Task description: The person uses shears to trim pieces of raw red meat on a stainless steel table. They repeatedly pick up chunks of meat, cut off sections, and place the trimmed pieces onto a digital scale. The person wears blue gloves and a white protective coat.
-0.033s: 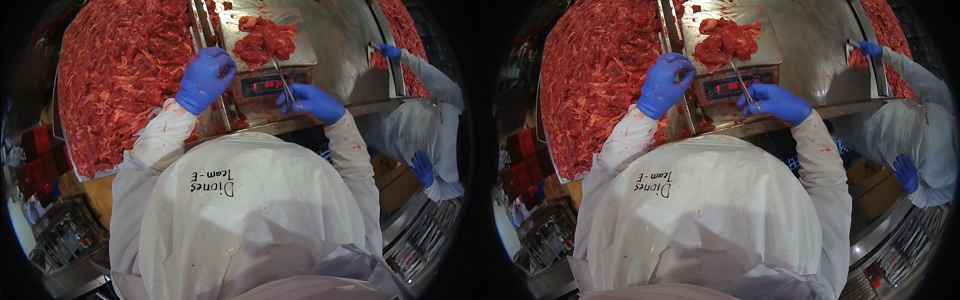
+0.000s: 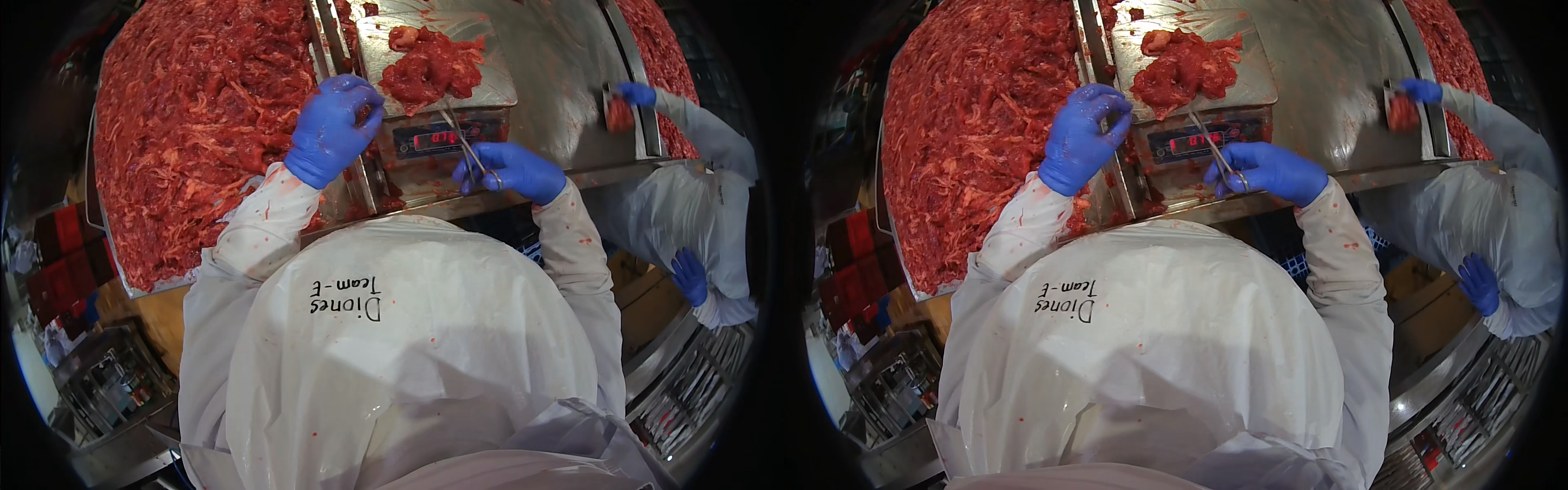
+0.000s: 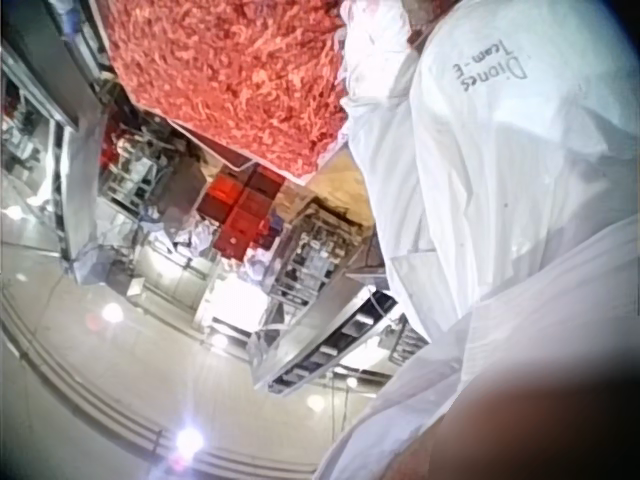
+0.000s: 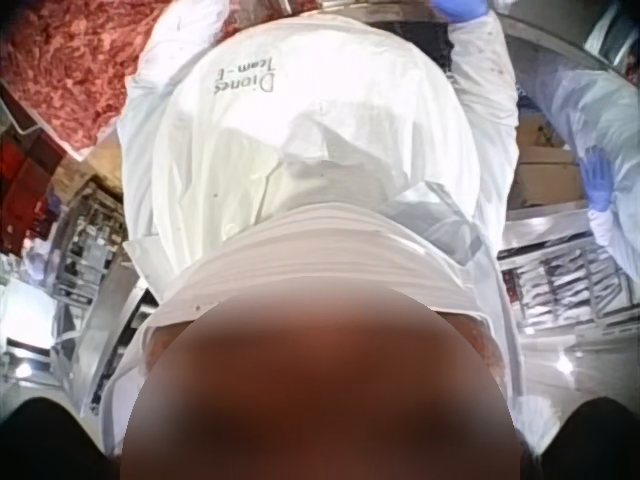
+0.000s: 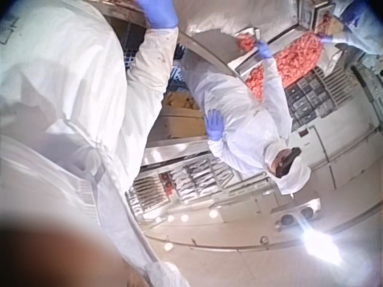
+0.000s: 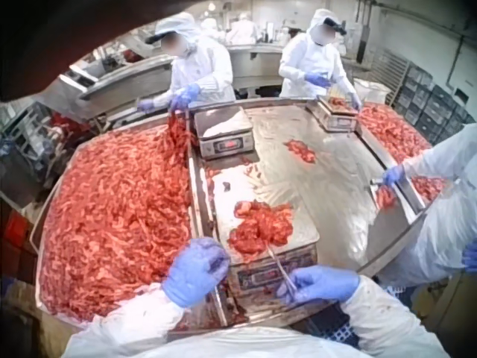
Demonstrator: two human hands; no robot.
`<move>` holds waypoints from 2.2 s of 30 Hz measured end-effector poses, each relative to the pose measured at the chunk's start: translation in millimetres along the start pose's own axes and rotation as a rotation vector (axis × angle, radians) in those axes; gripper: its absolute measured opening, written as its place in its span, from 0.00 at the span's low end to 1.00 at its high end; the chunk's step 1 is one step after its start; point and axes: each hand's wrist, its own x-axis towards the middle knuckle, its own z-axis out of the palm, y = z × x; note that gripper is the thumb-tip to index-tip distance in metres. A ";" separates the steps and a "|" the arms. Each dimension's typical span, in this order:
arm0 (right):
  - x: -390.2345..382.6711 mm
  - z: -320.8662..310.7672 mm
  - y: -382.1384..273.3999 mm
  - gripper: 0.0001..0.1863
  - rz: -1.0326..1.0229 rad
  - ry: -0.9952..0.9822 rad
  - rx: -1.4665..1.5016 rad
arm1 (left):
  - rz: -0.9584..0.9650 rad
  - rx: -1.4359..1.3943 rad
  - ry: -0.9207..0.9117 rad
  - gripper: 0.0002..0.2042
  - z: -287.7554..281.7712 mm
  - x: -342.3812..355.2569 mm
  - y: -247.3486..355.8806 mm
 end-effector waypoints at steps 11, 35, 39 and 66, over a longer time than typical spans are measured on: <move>28.8 -8.3 -22.4 0.17 0.155 0.040 -0.021 | 0.130 0.042 0.045 0.07 -3.2 17.5 -2.1; 84.7 42.8 14.1 0.14 0.149 -0.191 -0.394 | -0.265 -0.154 0.117 0.10 -22.2 -29.5 -56.5; 30.2 17.4 12.7 0.15 -0.018 -0.092 -0.351 | -0.220 -0.090 0.109 0.11 -45.3 -40.9 -69.7; 136.2 -75.1 -21.4 0.42 -0.427 1.069 -0.681 | -0.681 0.468 0.182 0.38 -155.2 -47.2 -264.2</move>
